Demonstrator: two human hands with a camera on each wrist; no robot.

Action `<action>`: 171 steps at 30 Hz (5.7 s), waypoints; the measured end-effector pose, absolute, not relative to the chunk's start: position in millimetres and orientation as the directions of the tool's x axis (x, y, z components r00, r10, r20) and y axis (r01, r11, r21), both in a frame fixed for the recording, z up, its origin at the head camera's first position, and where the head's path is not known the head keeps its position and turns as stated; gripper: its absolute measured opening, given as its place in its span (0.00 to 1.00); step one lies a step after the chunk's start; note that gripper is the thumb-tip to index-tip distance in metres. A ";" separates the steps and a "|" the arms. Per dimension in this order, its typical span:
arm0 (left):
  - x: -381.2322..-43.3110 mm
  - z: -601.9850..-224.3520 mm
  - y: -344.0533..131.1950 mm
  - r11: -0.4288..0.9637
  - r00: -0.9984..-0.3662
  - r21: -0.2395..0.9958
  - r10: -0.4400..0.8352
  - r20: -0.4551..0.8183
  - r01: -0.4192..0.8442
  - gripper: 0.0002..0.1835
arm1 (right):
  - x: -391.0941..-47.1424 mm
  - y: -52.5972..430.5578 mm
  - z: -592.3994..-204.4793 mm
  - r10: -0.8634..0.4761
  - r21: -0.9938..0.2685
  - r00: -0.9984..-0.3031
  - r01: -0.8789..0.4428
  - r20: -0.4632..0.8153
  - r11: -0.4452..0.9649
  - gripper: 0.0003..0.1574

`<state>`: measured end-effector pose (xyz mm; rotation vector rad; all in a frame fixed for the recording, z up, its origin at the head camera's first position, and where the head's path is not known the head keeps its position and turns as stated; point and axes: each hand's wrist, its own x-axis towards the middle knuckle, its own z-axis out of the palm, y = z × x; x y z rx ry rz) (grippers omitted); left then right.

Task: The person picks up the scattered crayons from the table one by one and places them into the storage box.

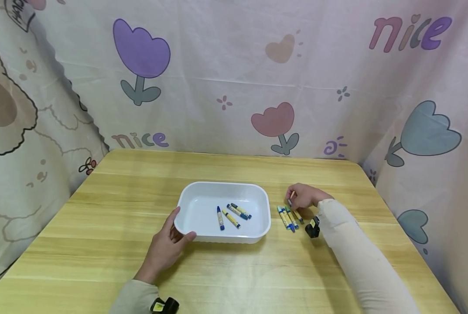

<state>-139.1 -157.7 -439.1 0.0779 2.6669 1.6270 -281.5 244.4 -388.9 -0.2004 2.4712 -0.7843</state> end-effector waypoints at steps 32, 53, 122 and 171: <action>-138.3 -437.1 -157.7 0.479 -0.999 0.877 0.051 0.018 0.041 0.48 | -287.7 164.1 -331.6 -0.450 -0.644 -0.834 -0.156 -0.321 0.749 0.18; -137.3 -435.6 -158.0 0.479 -0.998 0.877 0.058 0.016 0.042 0.47 | -284.8 116.1 -336.8 -0.456 -0.575 -0.814 -0.192 -0.359 0.795 0.21; -138.8 -438.0 -156.9 0.451 -0.999 0.892 0.046 -0.004 0.017 0.49 | -278.8 241.0 -387.3 -0.336 -0.560 -0.824 -0.028 -0.456 0.828 0.19; -137.1 -436.6 -157.7 0.465 -0.999 0.885 0.047 0.009 0.030 0.48 | -285.5 130.0 -338.2 -0.455 -0.567 -0.813 -0.194 -0.364 0.800 0.16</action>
